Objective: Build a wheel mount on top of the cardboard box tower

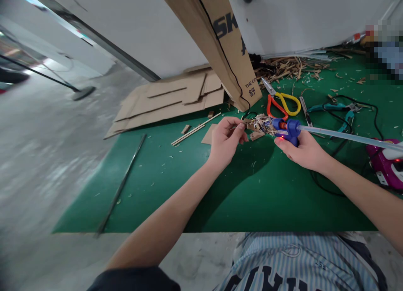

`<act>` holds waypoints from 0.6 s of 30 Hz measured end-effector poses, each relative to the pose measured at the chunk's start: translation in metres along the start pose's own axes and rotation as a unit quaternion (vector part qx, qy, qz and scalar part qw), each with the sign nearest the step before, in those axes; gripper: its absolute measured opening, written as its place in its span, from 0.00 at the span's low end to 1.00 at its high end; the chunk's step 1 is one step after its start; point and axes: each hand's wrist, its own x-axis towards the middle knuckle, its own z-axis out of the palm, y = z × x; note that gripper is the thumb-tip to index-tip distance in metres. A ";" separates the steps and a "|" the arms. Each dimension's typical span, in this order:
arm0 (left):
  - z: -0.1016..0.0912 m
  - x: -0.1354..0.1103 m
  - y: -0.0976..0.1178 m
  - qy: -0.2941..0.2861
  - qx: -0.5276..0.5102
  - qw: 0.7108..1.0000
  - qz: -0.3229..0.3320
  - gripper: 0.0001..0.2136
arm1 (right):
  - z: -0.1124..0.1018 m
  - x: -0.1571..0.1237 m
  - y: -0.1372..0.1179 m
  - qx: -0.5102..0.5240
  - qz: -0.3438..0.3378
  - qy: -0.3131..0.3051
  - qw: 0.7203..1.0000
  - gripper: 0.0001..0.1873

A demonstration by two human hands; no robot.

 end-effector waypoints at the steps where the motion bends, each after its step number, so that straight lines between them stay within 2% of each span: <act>1: 0.000 0.000 0.000 0.001 -0.001 1.000 0.000 0.05 | 0.000 0.000 0.000 -0.001 0.001 0.000 1.000 0.24; 18: -0.002 0.002 0.002 0.014 -0.021 1.000 0.017 0.04 | -0.001 0.000 0.002 -0.030 0.007 0.009 0.999 0.23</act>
